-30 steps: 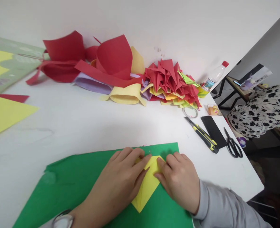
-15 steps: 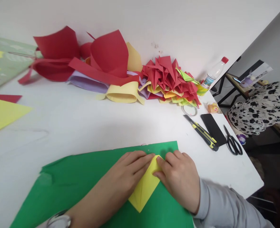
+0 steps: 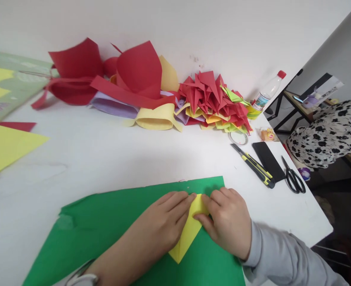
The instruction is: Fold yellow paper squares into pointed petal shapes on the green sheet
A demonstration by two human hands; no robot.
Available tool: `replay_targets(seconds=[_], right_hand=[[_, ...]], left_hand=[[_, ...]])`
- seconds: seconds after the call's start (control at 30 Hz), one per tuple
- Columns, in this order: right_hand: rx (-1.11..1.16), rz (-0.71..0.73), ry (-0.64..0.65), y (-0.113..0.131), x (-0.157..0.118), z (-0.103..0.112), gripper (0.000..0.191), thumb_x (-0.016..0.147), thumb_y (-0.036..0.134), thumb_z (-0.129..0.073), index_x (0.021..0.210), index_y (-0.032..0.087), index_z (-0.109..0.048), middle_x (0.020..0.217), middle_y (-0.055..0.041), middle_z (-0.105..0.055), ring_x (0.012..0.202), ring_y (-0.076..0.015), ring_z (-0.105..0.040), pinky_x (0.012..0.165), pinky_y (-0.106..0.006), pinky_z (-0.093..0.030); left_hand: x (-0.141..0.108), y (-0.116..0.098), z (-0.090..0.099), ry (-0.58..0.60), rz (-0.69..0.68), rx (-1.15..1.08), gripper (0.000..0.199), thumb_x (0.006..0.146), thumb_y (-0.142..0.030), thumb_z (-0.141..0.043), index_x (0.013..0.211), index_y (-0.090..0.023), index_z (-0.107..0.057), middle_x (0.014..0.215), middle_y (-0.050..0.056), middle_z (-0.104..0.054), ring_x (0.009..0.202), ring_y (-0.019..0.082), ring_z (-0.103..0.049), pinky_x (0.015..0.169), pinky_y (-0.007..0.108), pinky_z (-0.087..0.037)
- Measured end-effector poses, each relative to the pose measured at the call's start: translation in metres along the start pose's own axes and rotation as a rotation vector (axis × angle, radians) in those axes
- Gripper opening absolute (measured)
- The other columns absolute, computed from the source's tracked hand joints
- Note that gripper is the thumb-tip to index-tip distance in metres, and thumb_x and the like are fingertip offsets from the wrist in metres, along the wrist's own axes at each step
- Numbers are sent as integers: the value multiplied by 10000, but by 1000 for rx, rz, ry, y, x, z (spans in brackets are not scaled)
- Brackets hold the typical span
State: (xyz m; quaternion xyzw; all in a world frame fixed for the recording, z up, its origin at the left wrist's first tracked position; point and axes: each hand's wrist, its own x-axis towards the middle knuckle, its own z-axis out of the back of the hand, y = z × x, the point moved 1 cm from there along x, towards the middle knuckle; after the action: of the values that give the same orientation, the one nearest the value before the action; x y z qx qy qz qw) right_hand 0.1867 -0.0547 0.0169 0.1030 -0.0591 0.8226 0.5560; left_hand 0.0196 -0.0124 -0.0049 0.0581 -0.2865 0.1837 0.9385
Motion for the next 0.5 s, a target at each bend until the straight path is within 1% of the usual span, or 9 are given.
replay_targets(seconds=[0.07, 0.13, 0.23, 0.33, 0.4, 0.5], right_hand=[[-21, 25, 8, -1, 1, 0, 415, 839, 409, -682, 1127, 113, -643, 761, -47, -617, 698, -215, -524, 602, -356, -340], [-58, 55, 23, 0, 3, -1, 447, 838, 411, -687, 1165, 111, -632, 765, -44, -613, 701, -218, -527, 593, -358, -339], [-138, 101, 26, 5, 5, -1, 415, 860, 399, -663, 1125, 79, -653, 721, -39, -599, 660, -215, -516, 555, -360, -318], [-239, 136, 16, 13, 7, 0, 376, 906, 343, -603, 1108, 30, -655, 712, -56, -603, 625, -208, -504, 538, -360, -309], [-268, 143, 11, 17, 7, 0, 357, 914, 323, -585, 1083, 19, -664, 712, -64, -607, 616, -205, -503, 533, -359, -309], [-259, 152, 6, 19, 7, -1, 338, 908, 300, -582, 1067, 16, -673, 706, -63, -609, 605, -205, -505, 520, -358, -300]], left_hand=[[-1, -1, -1, 6, -3, 11, 409, 946, -51, -325, 887, -83, -728, 948, 112, -750, 840, 232, -663, 765, 359, -562], [-3, 0, -3, 17, -9, 26, 393, 940, -52, -338, 903, -92, -727, 954, 105, -751, 851, 226, -666, 775, 353, -564], [-6, 1, -5, 54, -32, 65, 375, 918, -35, -353, 947, -99, -721, 993, 97, -750, 897, 214, -669, 822, 333, -559], [-9, -1, -6, 96, -27, 106, 357, 883, -13, -377, 988, -79, -712, 1050, 113, -739, 919, 226, -671, 821, 334, -555], [-12, -6, -4, 129, -4, 127, 352, 857, -4, -395, 1012, -64, -705, 1096, 139, -721, 965, 244, -660, 845, 354, -540], [-16, -17, 1, 142, 53, 165, 366, 822, -20, -394, 1008, -46, -709, 1111, 174, -710, 1034, 273, -640, 920, 383, -501]])
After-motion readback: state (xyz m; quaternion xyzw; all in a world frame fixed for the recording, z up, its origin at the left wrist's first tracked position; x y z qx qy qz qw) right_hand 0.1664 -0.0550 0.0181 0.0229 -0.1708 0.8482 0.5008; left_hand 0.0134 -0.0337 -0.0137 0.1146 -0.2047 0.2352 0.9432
